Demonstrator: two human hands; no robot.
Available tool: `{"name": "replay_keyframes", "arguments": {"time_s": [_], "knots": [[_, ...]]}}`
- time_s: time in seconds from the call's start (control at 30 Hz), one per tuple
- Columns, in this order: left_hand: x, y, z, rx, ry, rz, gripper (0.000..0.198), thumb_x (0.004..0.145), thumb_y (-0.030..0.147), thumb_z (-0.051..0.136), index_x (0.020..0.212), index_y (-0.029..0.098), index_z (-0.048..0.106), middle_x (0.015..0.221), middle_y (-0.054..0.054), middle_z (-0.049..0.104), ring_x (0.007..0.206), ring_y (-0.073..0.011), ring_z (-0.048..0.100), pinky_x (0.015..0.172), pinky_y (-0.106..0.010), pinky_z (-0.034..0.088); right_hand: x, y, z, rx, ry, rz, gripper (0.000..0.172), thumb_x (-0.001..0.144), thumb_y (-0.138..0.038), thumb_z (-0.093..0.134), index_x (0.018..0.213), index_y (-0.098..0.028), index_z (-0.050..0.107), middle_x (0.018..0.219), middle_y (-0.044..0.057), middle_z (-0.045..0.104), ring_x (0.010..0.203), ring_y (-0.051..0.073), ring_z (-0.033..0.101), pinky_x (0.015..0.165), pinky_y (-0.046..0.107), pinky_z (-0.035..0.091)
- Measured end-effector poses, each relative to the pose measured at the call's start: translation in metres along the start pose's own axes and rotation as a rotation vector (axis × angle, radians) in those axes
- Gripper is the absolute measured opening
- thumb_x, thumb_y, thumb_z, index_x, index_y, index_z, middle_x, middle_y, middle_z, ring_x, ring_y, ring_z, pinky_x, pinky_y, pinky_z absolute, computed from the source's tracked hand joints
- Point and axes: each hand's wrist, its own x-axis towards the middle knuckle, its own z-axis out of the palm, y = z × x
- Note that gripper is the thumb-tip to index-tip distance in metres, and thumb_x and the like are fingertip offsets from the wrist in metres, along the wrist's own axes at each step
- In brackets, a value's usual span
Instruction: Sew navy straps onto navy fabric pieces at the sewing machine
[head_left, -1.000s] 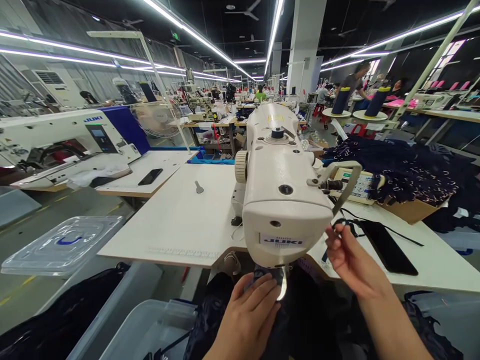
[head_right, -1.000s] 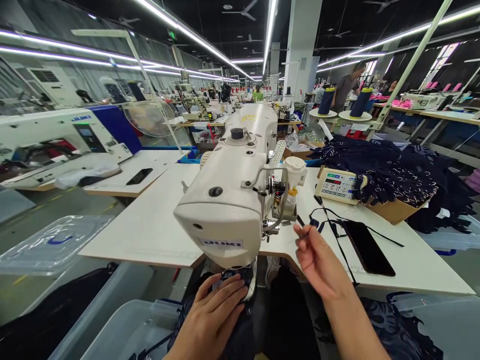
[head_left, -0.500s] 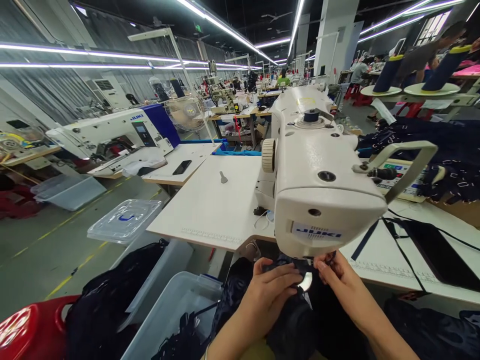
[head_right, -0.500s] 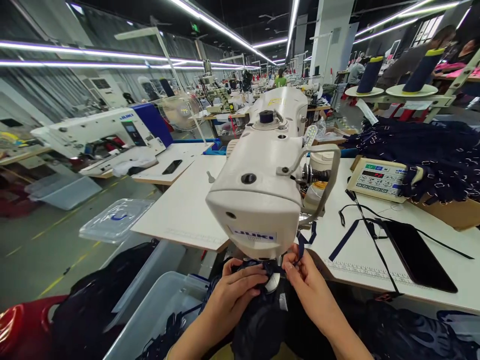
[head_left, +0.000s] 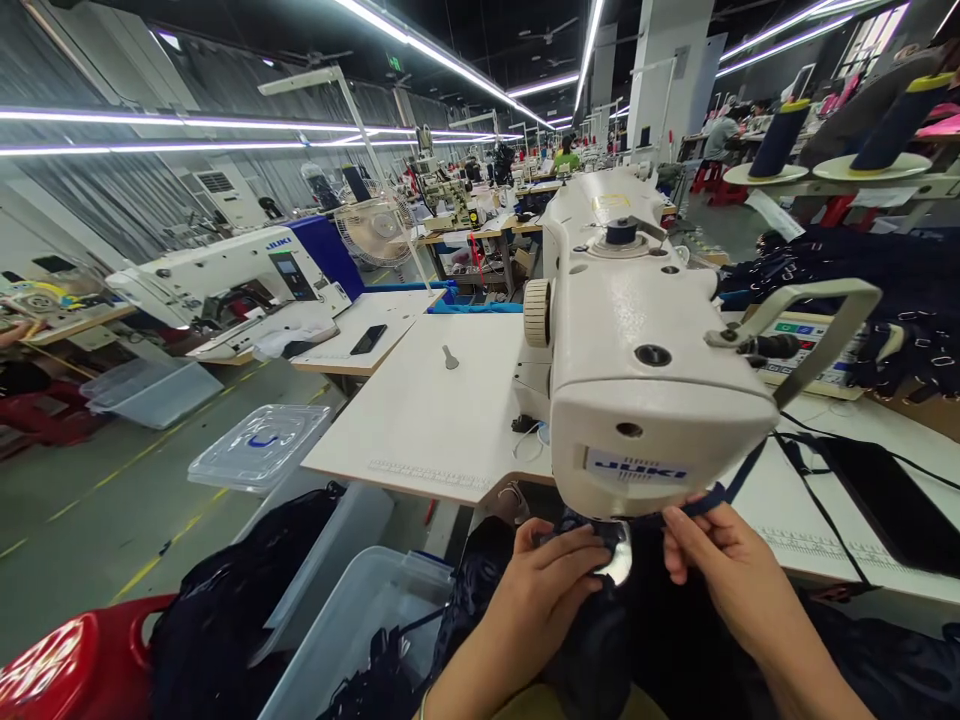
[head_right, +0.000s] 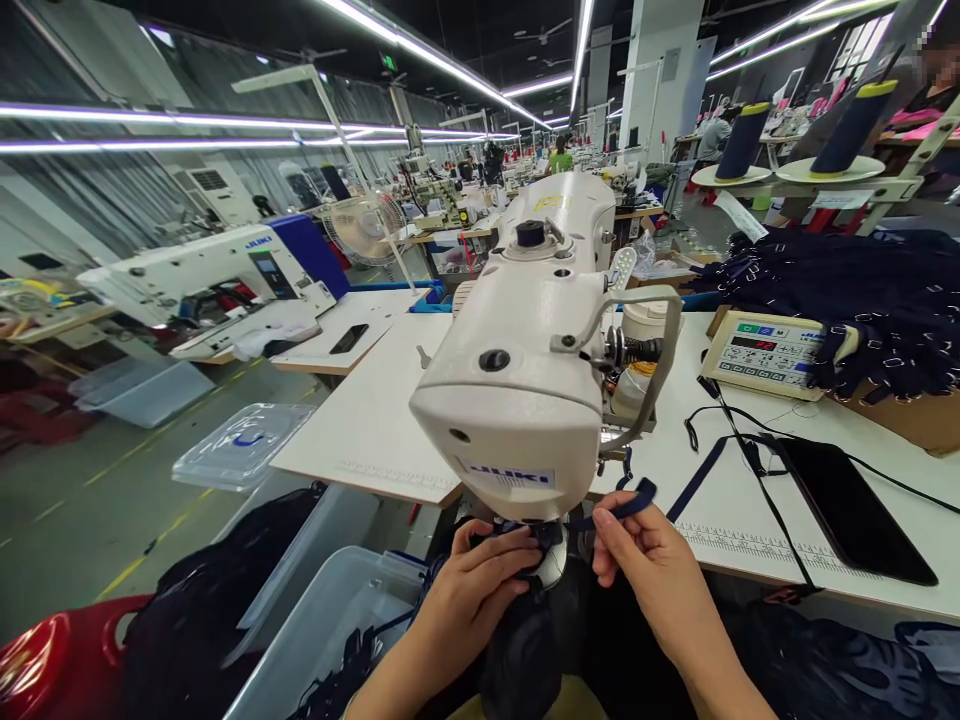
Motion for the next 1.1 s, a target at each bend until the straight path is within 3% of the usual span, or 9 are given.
{"name": "replay_keyframes", "arguments": {"time_s": [0.17, 0.33, 0.43, 0.6, 0.73, 0.87, 1.1], "knots": [[-0.001, -0.004, 0.001, -0.048, -0.004, -0.009, 0.028, 0.105, 0.033, 0.039, 0.114, 0.021, 0.062, 0.113, -0.004, 0.072, 0.108, -0.0152, 0.066, 0.096, -0.032, 0.038, 0.007, 0.01, 0.007, -0.174, -0.196, 0.05, 0.039, 0.084, -0.061, 0.058, 0.089, -0.022, 0.056, 0.058, -0.006, 0.048, 0.046, 0.011, 0.043, 0.046, 0.025, 0.038], [0.002, -0.004, -0.002, -0.033, -0.086, -0.025, 0.024, 0.104, 0.031, 0.043, 0.116, 0.025, 0.062, 0.114, -0.002, 0.071, 0.11, -0.0168, 0.065, 0.096, -0.033, 0.037, 0.017, 0.015, 0.009, -0.294, -0.279, -0.04, 0.03, 0.089, -0.05, 0.054, 0.101, -0.022, 0.057, 0.078, -0.001, 0.056, 0.075, 0.018, 0.055, 0.067, 0.029, 0.047], [0.003, -0.004, -0.003, -0.029, -0.077, -0.015, 0.023, 0.104, 0.03, 0.043, 0.115, 0.024, 0.063, 0.114, -0.002, 0.071, 0.11, -0.0166, 0.065, 0.095, -0.032, 0.036, 0.02, 0.016, 0.009, -0.267, -0.316, -0.039, 0.031, 0.089, -0.047, 0.055, 0.106, -0.021, 0.057, 0.084, 0.002, 0.059, 0.087, 0.022, 0.058, 0.073, 0.032, 0.048], [0.004, -0.003, -0.002, -0.013, -0.064, -0.004, 0.026, 0.104, 0.032, 0.041, 0.114, 0.024, 0.064, 0.114, -0.004, 0.071, 0.108, -0.017, 0.065, 0.092, -0.033, 0.038, 0.02, 0.018, 0.009, -0.229, -0.306, -0.022, 0.032, 0.089, -0.045, 0.055, 0.111, -0.021, 0.055, 0.092, 0.004, 0.062, 0.096, 0.025, 0.058, 0.076, 0.035, 0.046], [0.002, -0.004, -0.004, -0.042, -0.055, 0.001, 0.028, 0.105, 0.032, 0.04, 0.115, 0.024, 0.064, 0.113, -0.003, 0.071, 0.108, -0.0167, 0.065, 0.092, -0.033, 0.037, 0.017, 0.016, 0.01, -0.231, -0.303, 0.0, 0.03, 0.09, -0.043, 0.053, 0.11, -0.021, 0.052, 0.097, 0.004, 0.061, 0.092, 0.023, 0.057, 0.077, 0.035, 0.045], [0.001, -0.006, -0.005, -0.08, -0.035, 0.011, 0.026, 0.105, 0.031, 0.04, 0.115, 0.025, 0.063, 0.115, -0.002, 0.07, 0.107, -0.0156, 0.065, 0.091, -0.032, 0.036, 0.015, 0.016, 0.013, -0.204, -0.292, 0.013, 0.025, 0.09, -0.042, 0.052, 0.105, -0.022, 0.049, 0.09, 0.002, 0.058, 0.093, 0.023, 0.056, 0.076, 0.034, 0.044], [0.003, -0.005, -0.007, 0.048, -0.091, 0.092, 0.024, 0.105, 0.028, 0.041, 0.118, 0.024, 0.061, 0.116, -0.001, 0.07, 0.114, -0.0153, 0.062, 0.093, -0.033, 0.032, 0.012, 0.009, 0.015, -0.184, -0.282, 0.028, 0.025, 0.089, -0.044, 0.052, 0.102, -0.023, 0.048, 0.084, 0.0, 0.053, 0.093, 0.023, 0.056, 0.074, 0.032, 0.044]]}}
